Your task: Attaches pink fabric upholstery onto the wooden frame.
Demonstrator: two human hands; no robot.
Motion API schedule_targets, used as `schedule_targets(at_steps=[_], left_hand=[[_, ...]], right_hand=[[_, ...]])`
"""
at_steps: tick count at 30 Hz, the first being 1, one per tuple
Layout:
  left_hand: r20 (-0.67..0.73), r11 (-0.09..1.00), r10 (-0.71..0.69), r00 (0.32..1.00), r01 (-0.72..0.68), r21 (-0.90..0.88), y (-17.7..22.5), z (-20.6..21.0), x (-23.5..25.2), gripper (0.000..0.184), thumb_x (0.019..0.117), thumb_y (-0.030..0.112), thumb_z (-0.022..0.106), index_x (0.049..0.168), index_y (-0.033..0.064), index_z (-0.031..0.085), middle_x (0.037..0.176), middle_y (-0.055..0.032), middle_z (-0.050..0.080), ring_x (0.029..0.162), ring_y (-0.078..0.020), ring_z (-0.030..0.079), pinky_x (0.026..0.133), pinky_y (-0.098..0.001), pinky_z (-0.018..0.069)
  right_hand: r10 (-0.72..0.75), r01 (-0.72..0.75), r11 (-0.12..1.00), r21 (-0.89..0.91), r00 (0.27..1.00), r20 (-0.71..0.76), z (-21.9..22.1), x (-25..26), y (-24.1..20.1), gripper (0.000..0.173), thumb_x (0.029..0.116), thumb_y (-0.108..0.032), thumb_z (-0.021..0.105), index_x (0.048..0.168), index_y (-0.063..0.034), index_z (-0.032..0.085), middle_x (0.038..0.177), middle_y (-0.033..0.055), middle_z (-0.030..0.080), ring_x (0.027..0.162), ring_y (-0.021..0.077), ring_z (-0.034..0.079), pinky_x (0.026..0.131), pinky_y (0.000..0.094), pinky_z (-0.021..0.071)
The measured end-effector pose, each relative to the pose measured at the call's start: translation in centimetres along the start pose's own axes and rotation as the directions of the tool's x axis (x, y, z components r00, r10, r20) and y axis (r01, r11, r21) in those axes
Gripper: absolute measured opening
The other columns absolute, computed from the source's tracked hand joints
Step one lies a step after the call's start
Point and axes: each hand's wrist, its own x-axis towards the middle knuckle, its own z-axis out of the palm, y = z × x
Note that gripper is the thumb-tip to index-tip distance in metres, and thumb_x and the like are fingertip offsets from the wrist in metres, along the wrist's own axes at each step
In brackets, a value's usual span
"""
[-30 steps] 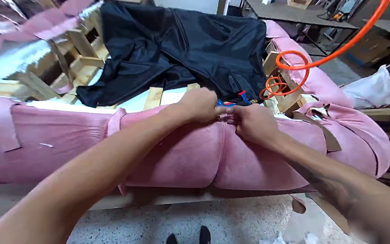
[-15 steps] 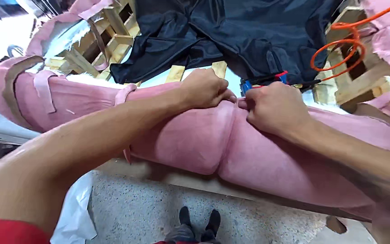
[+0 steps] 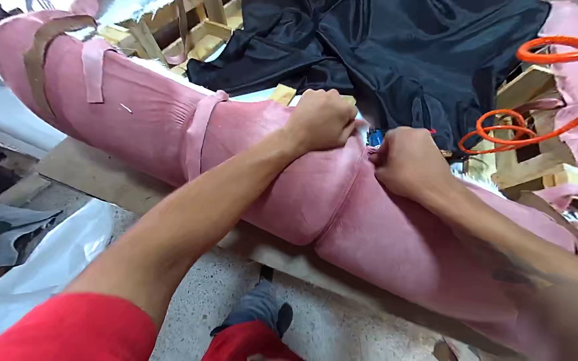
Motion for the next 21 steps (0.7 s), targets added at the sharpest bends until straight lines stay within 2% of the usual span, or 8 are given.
schedule_targets(at_steps=[2,4,7,9,10,13,16,21], left_hand=[[0.113,0.989,-0.147,0.983,0.148,0.002,0.3,-0.2,-0.3,0.044,0.1033,0.037,0.041,0.082,0.0095,0.067,0.084,-0.0159,0.07,0.089,-0.0394,0.07,0.07,-0.0609,0.0515],[0.128,0.991,-0.131,0.983,0.13,0.021,0.3,-1.8,-0.4,0.044,0.1049,0.037,0.041,0.088,0.0082,0.07,0.09,-0.019,0.071,0.096,-0.043,0.07,0.079,-0.0643,0.0522],[0.097,0.998,-0.028,0.995,0.033,-0.05,1.1,-2.0,-0.6,0.06,0.107,0.05,0.039,0.08,0.0047,0.067,0.077,-0.0182,0.067,0.087,-0.0418,0.069,0.08,-0.0645,0.0526],[0.018,0.991,0.025,1.0,-0.022,-0.129,0.6,-2.4,-0.2,0.057,0.1045,0.053,0.045,0.074,0.0084,0.064,0.064,-0.0104,0.061,0.068,-0.0331,0.066,0.065,-0.06,0.0526],[0.017,0.982,0.018,1.0,-0.014,-0.188,0.3,-2.6,0.1,0.053,0.1028,0.053,0.049,0.077,0.0101,0.066,0.065,-0.0076,0.062,0.068,-0.0293,0.066,0.065,-0.0582,0.0533],[0.137,0.915,0.083,0.987,-0.022,-0.402,1.2,-2.6,2.2,0.042,0.1006,0.05,0.057,0.102,0.012,0.073,0.092,-0.0059,0.072,0.087,-0.0239,0.07,0.081,-0.0553,0.0579],[0.239,0.81,0.337,0.91,-0.151,-0.567,7.7,-1.7,6.1,0.042,0.1028,0.047,0.056,0.121,0.0122,0.072,0.115,-0.0061,0.072,0.108,-0.0201,0.068,0.098,-0.0484,0.0554],[0.443,0.761,0.521,0.729,-0.162,-0.628,19.6,0.8,10.7,0.051,0.1086,0.047,0.042,0.107,0.0075,0.074,0.097,-0.0118,0.072,0.096,-0.027,0.07,0.089,-0.0554,0.0549]], right_hand=[[0.065,-0.066,0.997,-0.029,0.997,-0.05,1.1,-0.8,-1.3,0.031,0.0805,-0.022,0.079,0.088,0.0027,0.062,0.094,0.0258,0.064,0.09,0.0458,0.066,0.066,0.0641,0.0525],[0.056,-0.062,0.997,-0.056,0.993,-0.102,0.4,-1.8,-2.0,0.036,0.0845,-0.025,0.076,0.101,0.0038,0.063,0.109,0.0261,0.064,0.101,0.0445,0.066,0.075,0.0625,0.0544],[0.019,-0.03,0.996,-0.087,0.991,-0.129,-1.9,-4.7,-1.0,0.03,0.0956,-0.03,0.069,0.094,0.0007,0.07,0.106,0.0198,0.066,0.105,0.0378,0.065,0.075,0.056,0.0579],[0.024,-0.024,0.998,-0.062,1.0,0.006,-4.9,-6.2,2.3,0.037,0.0996,-0.039,0.062,0.093,-0.0039,0.071,0.096,0.0171,0.068,0.098,0.037,0.067,0.077,0.0587,0.0562],[0.019,-0.018,1.0,-0.013,0.993,0.118,-6.4,-6.9,5.0,0.044,0.0999,-0.048,0.06,0.093,-0.0058,0.07,0.09,0.0151,0.068,0.091,0.0349,0.069,0.076,0.0599,0.0558],[-0.015,-0.018,0.997,0.078,0.92,0.393,-9.5,-8.4,13.9,0.043,0.0995,-0.047,0.062,0.098,-0.006,0.075,0.085,0.0131,0.069,0.084,0.0304,0.068,0.08,0.0594,0.053],[0.024,-0.12,0.98,0.157,0.861,0.509,-10.6,-10.1,18.7,0.032,0.1009,-0.037,0.065,0.102,-0.0071,0.074,0.083,0.0095,0.069,0.079,0.0229,0.065,0.077,0.0505,0.0534],[0.109,-0.121,0.992,0.036,0.965,0.24,-11.5,-13.2,22.8,0.021,0.0906,-0.029,0.078,0.101,-0.0116,0.072,0.092,0.0041,0.069,0.089,0.0208,0.068,0.085,0.0486,0.0564]])
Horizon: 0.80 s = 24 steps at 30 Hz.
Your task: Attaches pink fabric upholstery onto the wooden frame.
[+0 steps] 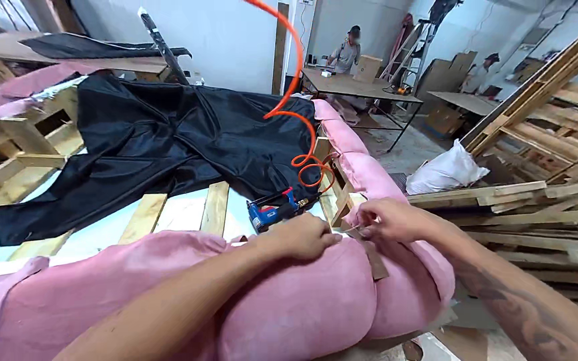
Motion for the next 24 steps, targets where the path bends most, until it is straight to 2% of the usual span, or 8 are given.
schedule_targets(at_steps=[4,7,12,14,17,19,22,24], left_hand=[[0.187,0.975,-0.222,0.957,0.222,0.023,2.7,-0.7,2.3,0.063,0.1071,0.056,0.037,0.102,0.0037,0.072,0.092,-0.0156,0.069,0.092,-0.0318,0.068,0.083,-0.0583,0.0526],[0.273,0.93,-0.368,0.889,0.359,0.083,4.3,-0.8,4.6,0.066,0.1012,0.065,0.045,0.099,0.0044,0.072,0.089,-0.0142,0.069,0.088,-0.031,0.068,0.079,-0.0591,0.0533],[0.21,0.918,-0.396,0.894,0.378,0.122,6.9,0.4,7.4,0.051,0.1015,0.054,0.054,0.117,0.0069,0.065,0.1,-0.0121,0.069,0.098,-0.03,0.068,0.087,-0.057,0.0533],[0.15,0.884,-0.451,0.88,0.417,0.211,7.5,0.9,7.7,0.057,0.1,0.061,0.05,0.119,0.0101,0.066,0.097,-0.0095,0.07,0.096,-0.0288,0.069,0.085,-0.0564,0.0543],[0.097,0.836,-0.53,0.842,0.501,0.223,6.9,1.5,7.3,0.063,0.097,0.072,0.045,0.106,0.0159,0.072,0.085,-0.0033,0.07,0.085,-0.0228,0.069,0.079,-0.0534,0.0554],[0.105,0.835,-0.547,0.83,0.534,0.134,6.6,2.3,7.2,0.059,0.0986,0.069,0.047,0.103,0.0156,0.074,0.089,-0.0026,0.071,0.088,-0.0201,0.069,0.082,-0.0512,0.0557],[0.134,0.817,-0.572,0.809,0.577,0.001,6.9,1.8,7.7,0.053,0.1001,0.058,0.056,0.116,0.0095,0.071,0.101,-0.0071,0.073,0.096,-0.0223,0.07,0.089,-0.0526,0.0554],[0.163,0.807,-0.572,0.804,0.587,-0.063,6.7,1.5,8.1,0.049,0.0978,0.054,0.064,0.115,0.0079,0.071,0.1,-0.0076,0.073,0.094,-0.0214,0.07,0.088,-0.0508,0.056]], right_hand=[[-0.006,0.007,0.996,0.091,1.0,-0.01,0.8,-3.3,6.2,0.047,0.0843,-0.046,0.081,0.122,-0.0198,0.07,0.109,-0.0007,0.072,0.103,0.0149,0.067,0.095,0.0455,0.0556],[0.035,-0.027,0.982,0.185,0.999,-0.038,3.3,-2.1,5.7,0.05,0.0925,-0.052,0.071,0.131,-0.0205,0.065,0.092,0.0008,0.068,0.084,0.0162,0.066,0.081,0.0442,0.0565],[0.099,-0.096,0.995,-0.025,0.962,0.255,0.3,-1.0,5.5,0.049,0.093,-0.018,0.068,0.138,-0.0108,0.049,0.105,0.0173,0.066,0.1,0.0367,0.067,0.084,0.0571,0.0544],[-0.033,-0.006,0.992,0.122,0.949,0.313,-0.9,-1.0,7.0,0.049,0.0904,-0.011,0.067,0.137,-0.0115,0.051,0.097,0.015,0.065,0.088,0.0331,0.066,0.074,0.054,0.0541],[-0.21,0.221,0.633,0.742,0.971,-0.11,-3.0,2.2,9.9,0.042,0.0974,-0.012,0.065,0.137,-0.0086,0.053,0.086,0.0056,0.07,0.071,0.0137,0.066,0.066,0.034,0.0575],[-0.083,0.434,0.35,0.83,0.897,-0.434,-6.0,5.0,11.3,0.056,0.1022,-0.022,0.062,0.151,-0.0146,0.036,0.112,0.006,0.072,0.095,0.0195,0.074,0.082,0.0408,0.0642],[-0.04,0.48,0.711,0.513,0.756,-0.653,-8.2,4.5,11.9,0.052,0.1013,-0.034,0.063,0.144,-0.0107,0.044,0.115,0.0091,0.07,0.085,0.0214,0.075,0.068,0.0427,0.0665],[-0.434,0.566,0.791,0.232,0.787,-0.439,-5.5,3.6,10.8,0.037,0.0925,-0.028,0.072,0.123,-0.0095,0.063,0.107,0.0077,0.071,0.085,0.0202,0.072,0.071,0.0445,0.0624]])
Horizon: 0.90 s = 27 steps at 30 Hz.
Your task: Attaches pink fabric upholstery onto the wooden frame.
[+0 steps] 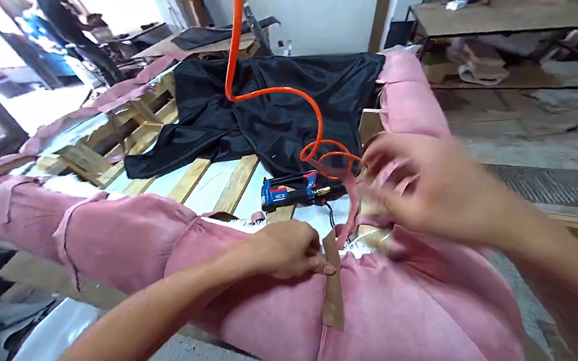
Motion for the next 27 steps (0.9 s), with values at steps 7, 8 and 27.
schedule_targets(at_steps=[7,8,27], left_hand=[[0.044,0.946,0.191,0.981,-0.172,-0.274,-4.4,-1.3,0.8,0.033,0.0961,0.04,0.071,0.09,0.0074,0.073,0.065,0.0005,0.061,0.056,-0.0076,0.053,0.055,-0.0292,0.0451],[0.038,0.926,0.204,0.978,-0.18,-0.332,-4.9,-1.1,0.9,0.033,0.0958,0.04,0.072,0.09,0.0081,0.073,0.065,0.0014,0.061,0.055,-0.006,0.053,0.053,-0.0271,0.0444],[0.155,0.985,0.102,0.983,-0.122,0.12,-0.6,-0.7,2.9,0.045,0.1013,0.057,0.053,0.096,0.0151,0.067,0.073,0.0005,0.061,0.071,-0.017,0.062,0.063,-0.0451,0.0526]], right_hand=[[-0.347,0.095,0.915,0.392,0.682,0.643,9.4,1.7,3.1,0.026,0.0919,-0.024,0.078,0.109,-0.0088,0.066,0.087,0.0011,0.064,0.076,0.009,0.06,0.07,0.0287,0.0516],[-0.349,0.111,0.913,0.392,0.71,0.612,9.5,1.9,3.7,0.014,0.0965,-0.021,0.072,0.101,-0.0078,0.07,0.084,0.0011,0.065,0.076,0.0094,0.061,0.071,0.0301,0.0524],[0.077,-0.089,0.989,-0.122,0.992,-0.103,4.0,2.4,2.9,0.039,0.0902,-0.009,0.066,0.129,-0.0055,0.06,0.131,0.0184,0.055,0.097,0.026,0.069,0.077,0.0453,0.0627]])
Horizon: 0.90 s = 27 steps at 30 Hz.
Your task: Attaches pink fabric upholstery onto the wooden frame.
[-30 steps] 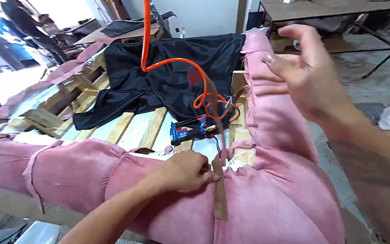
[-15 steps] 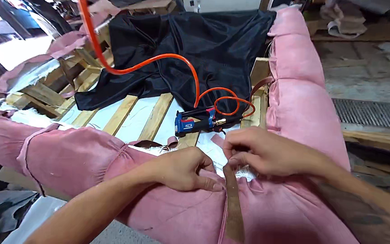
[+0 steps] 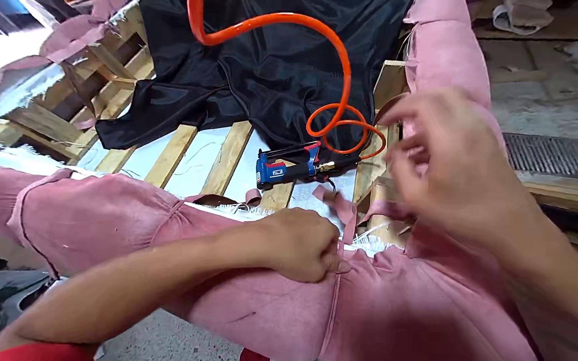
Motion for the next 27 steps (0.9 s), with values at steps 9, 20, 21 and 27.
schedule_targets(at_steps=[9,20,21,27], left_hand=[[-0.384,0.907,0.294,0.875,-0.128,0.401,-1.5,2.8,0.6,0.015,0.0967,0.032,0.061,0.094,0.0168,0.064,0.06,0.0018,0.055,0.054,-0.0198,0.061,0.045,-0.041,0.0467],[-0.787,0.923,0.247,0.565,0.11,0.369,-1.8,6.3,1.3,0.014,0.0903,0.023,0.062,0.079,0.0142,0.06,0.057,0.001,0.053,0.047,-0.0178,0.055,0.041,-0.0376,0.0383],[-0.789,0.922,0.253,0.56,0.108,0.372,-1.7,6.3,1.3,0.013,0.0895,0.022,0.062,0.079,0.0141,0.06,0.057,0.001,0.053,0.047,-0.0178,0.055,0.041,-0.0378,0.0386],[-0.792,0.922,0.257,0.553,0.105,0.372,-2.0,6.2,1.5,0.02,0.0906,0.029,0.062,0.078,0.0145,0.058,0.054,0.0016,0.051,0.046,-0.0177,0.055,0.041,-0.0378,0.0395]], right_hand=[[-0.15,0.193,0.981,0.0,0.763,0.628,2.6,-5.3,0.0,0.063,0.0803,-0.087,0.052,0.088,-0.0256,0.063,0.068,-0.0104,0.054,0.06,0.0073,0.056,0.051,0.0333,0.0471],[-0.028,0.056,0.998,-0.043,0.871,0.491,3.5,-7.6,-1.7,0.039,0.0908,-0.056,0.061,0.068,-0.0252,0.059,0.075,-0.0067,0.056,0.074,0.0111,0.058,0.059,0.0331,0.0467],[-0.035,0.042,0.999,-0.006,0.901,0.433,3.8,-8.3,-1.7,0.033,0.0921,-0.05,0.061,0.073,-0.0231,0.059,0.077,-0.0055,0.055,0.073,0.0117,0.058,0.058,0.0332,0.0473],[0.044,0.099,0.971,-0.218,0.824,0.565,2.4,-7.6,-1.4,0.038,0.1018,-0.051,0.049,0.094,-0.0167,0.063,0.085,0.001,0.061,0.084,0.0195,0.064,0.075,0.0411,0.0526]])
